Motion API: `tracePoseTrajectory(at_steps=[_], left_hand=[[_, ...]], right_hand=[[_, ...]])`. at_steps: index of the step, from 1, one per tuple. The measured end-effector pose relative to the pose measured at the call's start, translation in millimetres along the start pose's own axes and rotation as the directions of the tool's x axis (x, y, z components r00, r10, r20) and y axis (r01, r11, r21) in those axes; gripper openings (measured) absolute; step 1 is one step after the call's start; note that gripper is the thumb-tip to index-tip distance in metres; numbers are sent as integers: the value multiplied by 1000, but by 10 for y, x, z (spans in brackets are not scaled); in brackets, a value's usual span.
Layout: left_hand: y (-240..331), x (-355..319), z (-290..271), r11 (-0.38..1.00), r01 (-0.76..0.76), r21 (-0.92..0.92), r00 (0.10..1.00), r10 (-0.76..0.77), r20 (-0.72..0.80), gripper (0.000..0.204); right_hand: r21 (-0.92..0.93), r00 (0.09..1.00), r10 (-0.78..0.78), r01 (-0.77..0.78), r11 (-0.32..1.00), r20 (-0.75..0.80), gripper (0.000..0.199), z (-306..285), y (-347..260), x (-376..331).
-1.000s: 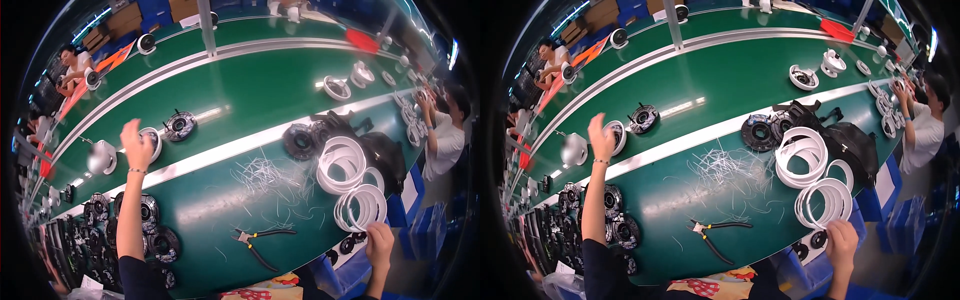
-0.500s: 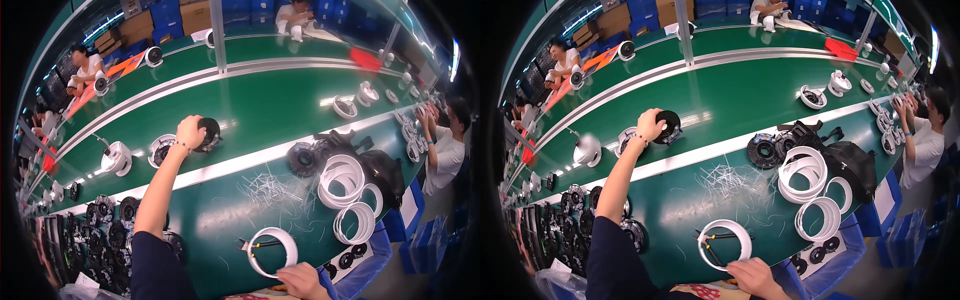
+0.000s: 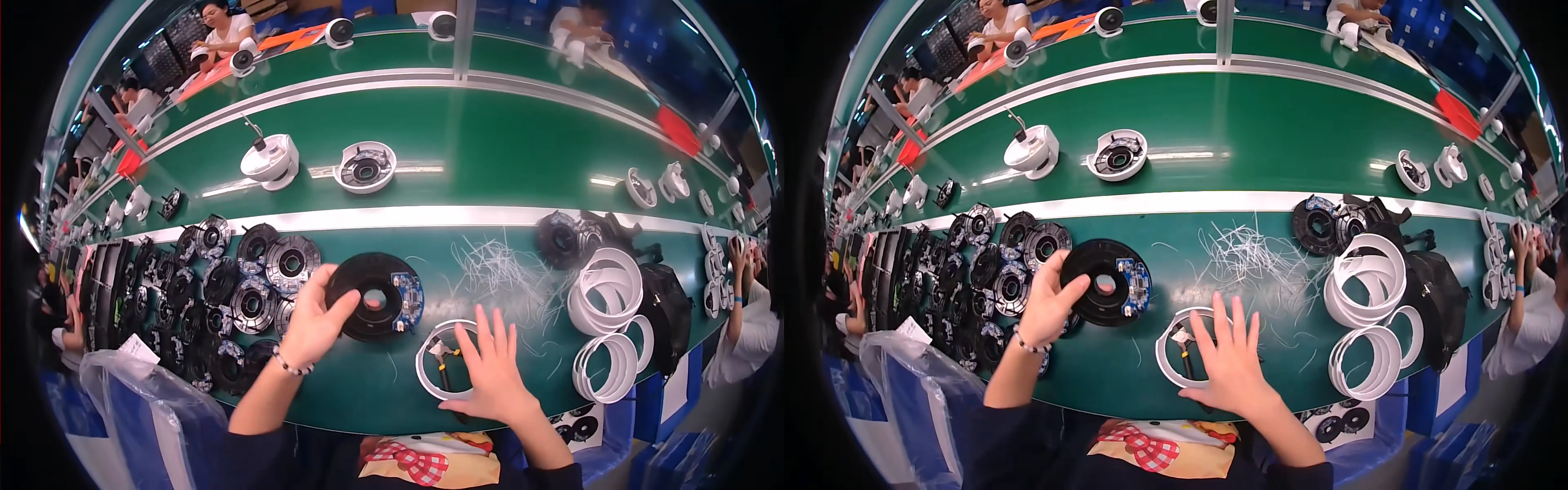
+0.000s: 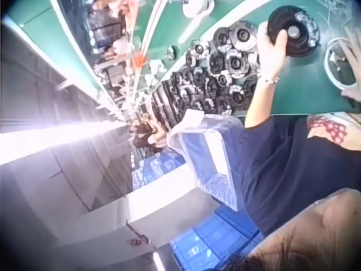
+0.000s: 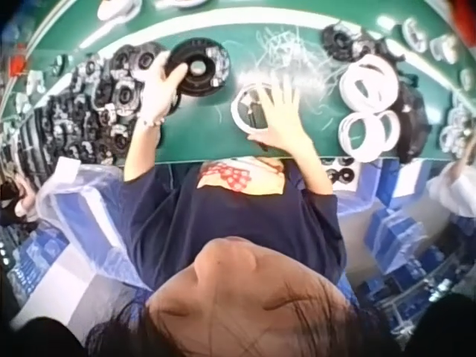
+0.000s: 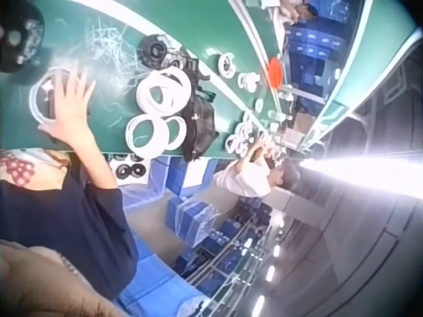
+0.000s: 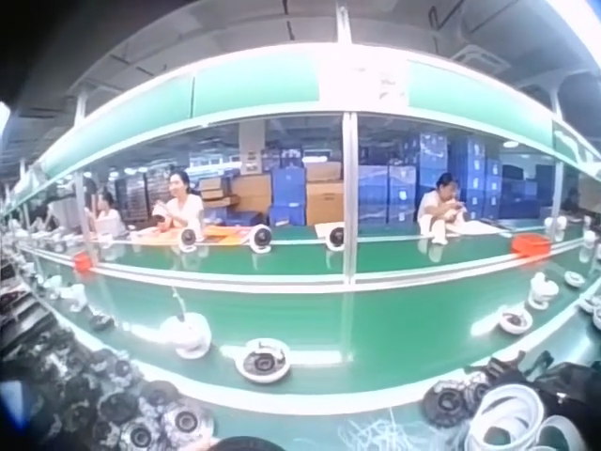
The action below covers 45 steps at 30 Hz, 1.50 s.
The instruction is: Assembling circular electronic speaker components on a factory assembly line.
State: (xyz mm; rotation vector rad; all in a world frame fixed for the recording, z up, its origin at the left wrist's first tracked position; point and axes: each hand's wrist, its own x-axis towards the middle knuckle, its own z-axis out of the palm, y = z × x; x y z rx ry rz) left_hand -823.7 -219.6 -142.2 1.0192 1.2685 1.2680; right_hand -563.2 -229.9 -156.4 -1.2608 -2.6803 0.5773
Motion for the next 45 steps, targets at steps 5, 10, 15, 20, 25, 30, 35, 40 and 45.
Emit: tracePoseTrajectory(at_steps=[5, 10, 15, 20, 25, 30, 35, 40, 45], left_hand=[[-309, -313, 110, 983, -75, -167, 994, 60, -94, 30], [-562, -379, 396, 936, -71, -345, 992, 29, -124, 34], [-622, -379, 561, 961, -46, -273, 994, 19, -103, 37], [-412, -347, 471, 632, 186, -752, 972, -4, 236, 68], [-663, -436, 395, 543, 251, -802, 951, 17, 309, 76], [-808, -487, 404, 463, 248, -851, 965, -37, 260, 73], [-600, -464, 468, 576, 196, -794, 975, -25, 223, 79], [-704, -514, 424, 632, 268, -727, 958, -96, 270, 85], [-726, -526, 374, 688, 245, -683, 957, -60, 283, 93]], right_hand=[[118, 990, -49, 65, 991, -133, 109, 14, 126, 74], [934, 893, 293, 286, 216, -341, 117, 25, 53, 64], [566, 885, 144, 151, 810, -442, 115, -1, -291, 233], [481, 847, 138, 151, 863, -513, 115, 58, -356, 256], [449, 833, 104, 184, 875, -544, 116, 90, -527, 331], [604, 912, 114, 164, 780, -395, 121, 31, -515, 319], [690, 952, 149, 82, 719, -268, 125, -7, -513, 251], [370, 934, 101, 36, 929, -344, 123, 83, -695, 333], [352, 925, 139, -7, 936, -353, 126, 89, -735, 358]])
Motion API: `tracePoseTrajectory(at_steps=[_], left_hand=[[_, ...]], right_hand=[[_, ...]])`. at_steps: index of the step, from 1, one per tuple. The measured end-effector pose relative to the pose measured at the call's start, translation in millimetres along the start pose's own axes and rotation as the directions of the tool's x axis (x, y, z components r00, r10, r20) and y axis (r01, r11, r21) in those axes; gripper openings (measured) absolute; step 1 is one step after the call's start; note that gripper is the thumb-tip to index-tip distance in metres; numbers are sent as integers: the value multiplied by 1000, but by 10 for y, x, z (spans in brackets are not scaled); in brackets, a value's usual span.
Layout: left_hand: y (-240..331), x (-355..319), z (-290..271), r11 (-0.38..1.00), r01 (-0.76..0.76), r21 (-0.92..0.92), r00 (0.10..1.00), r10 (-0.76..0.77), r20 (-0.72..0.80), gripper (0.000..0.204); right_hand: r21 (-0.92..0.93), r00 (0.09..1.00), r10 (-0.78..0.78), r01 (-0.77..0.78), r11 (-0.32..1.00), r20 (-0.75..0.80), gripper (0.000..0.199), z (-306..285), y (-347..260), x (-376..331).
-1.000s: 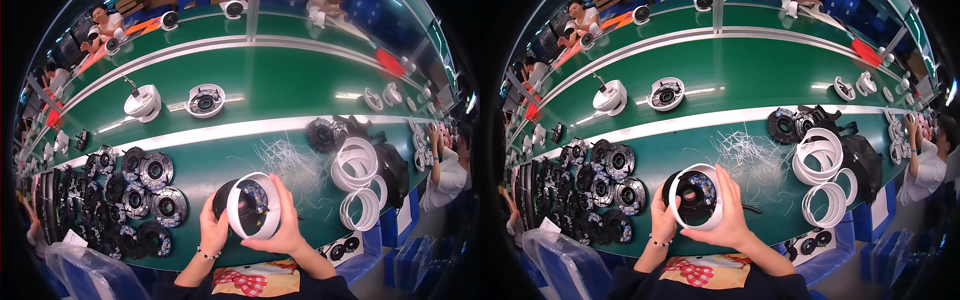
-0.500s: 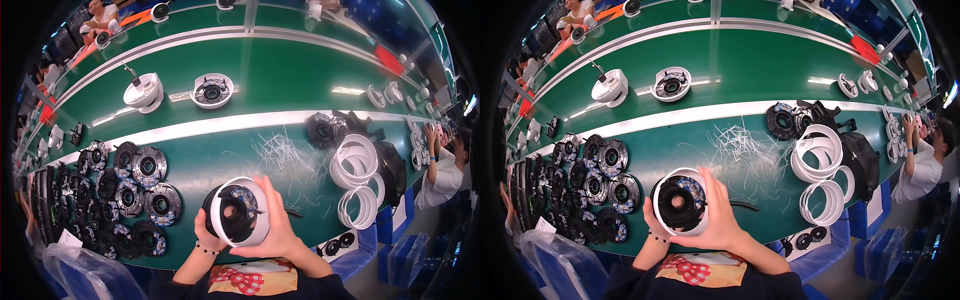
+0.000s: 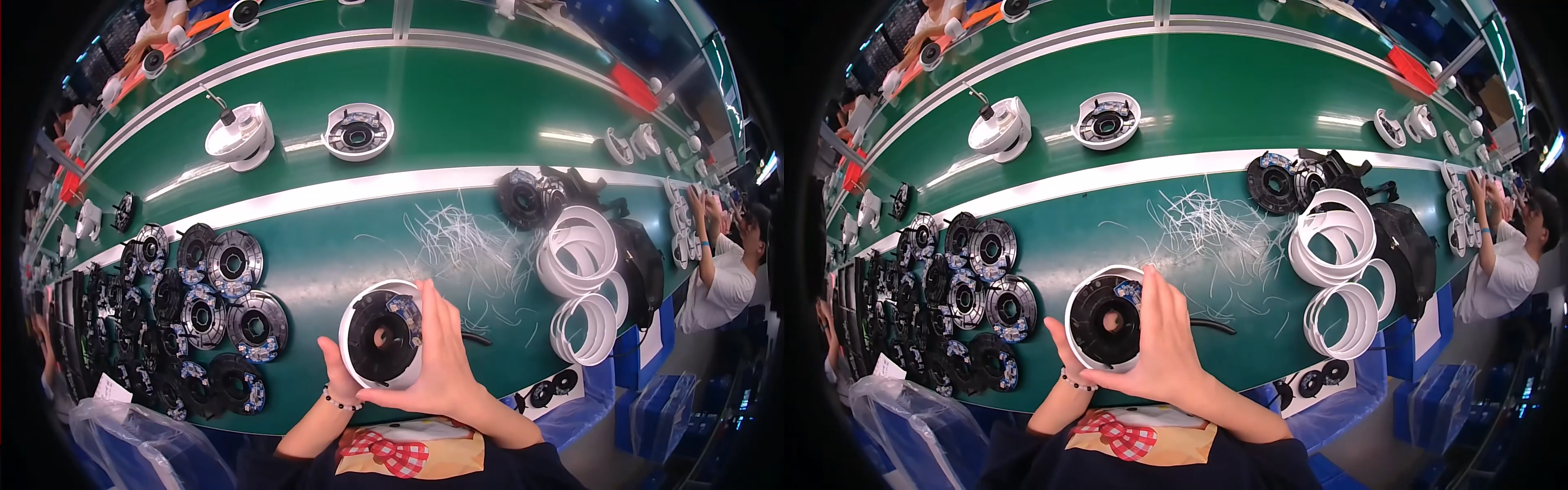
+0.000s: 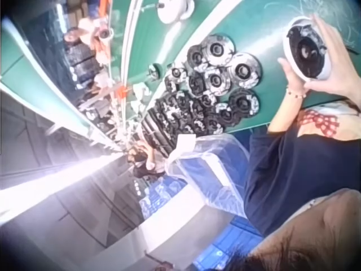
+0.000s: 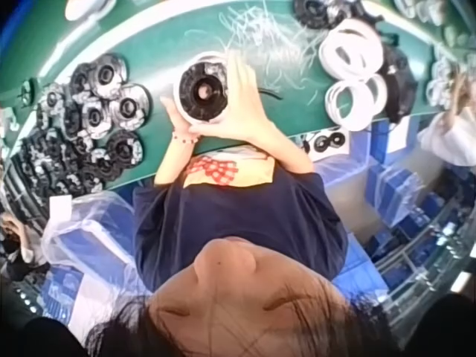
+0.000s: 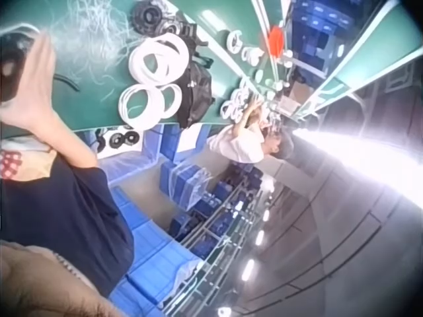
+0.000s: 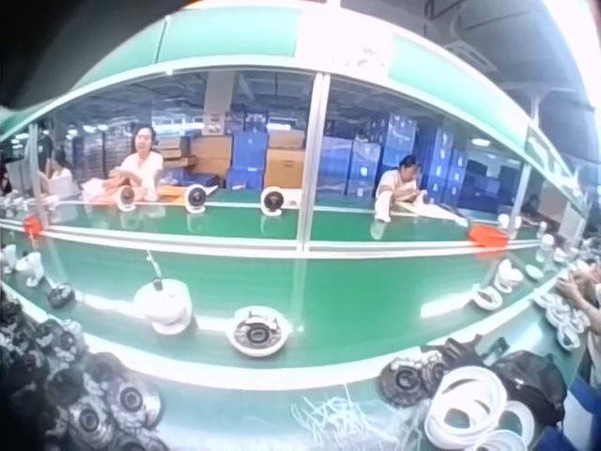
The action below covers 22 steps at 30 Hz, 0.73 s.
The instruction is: Assembling circular electronic speaker components on a factory assembly line.
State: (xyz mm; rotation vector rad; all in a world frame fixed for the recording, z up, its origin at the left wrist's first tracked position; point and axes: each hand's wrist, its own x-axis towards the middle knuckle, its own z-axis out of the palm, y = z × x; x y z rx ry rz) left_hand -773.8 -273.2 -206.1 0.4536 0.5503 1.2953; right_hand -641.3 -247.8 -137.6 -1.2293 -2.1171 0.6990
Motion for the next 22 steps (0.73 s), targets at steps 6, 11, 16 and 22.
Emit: tracePoseTrajectory(at_steps=[6, 11, 16, 22], left_hand=[[90, -36, -17, 998, 42, -35, 999, -42, 9, 90], [110, -42, 5, 984, -14, -176, 1000, 16, 11, 87], [290, 43, 217, 952, 30, -305, 996, -3, 87, 102], [406, 63, 307, 972, -167, -167, 952, 203, 231, 86]], right_hand=[[-39, 999, -36, 35, 999, -15, 125, 33, -61, 8], [-19, 993, -72, 71, 997, -96, 123, 199, -59, -22], [-4, 971, -90, 91, 996, -221, 124, 291, -82, -24], [-13, 947, -110, 111, 994, -303, 125, 382, -130, -8]])
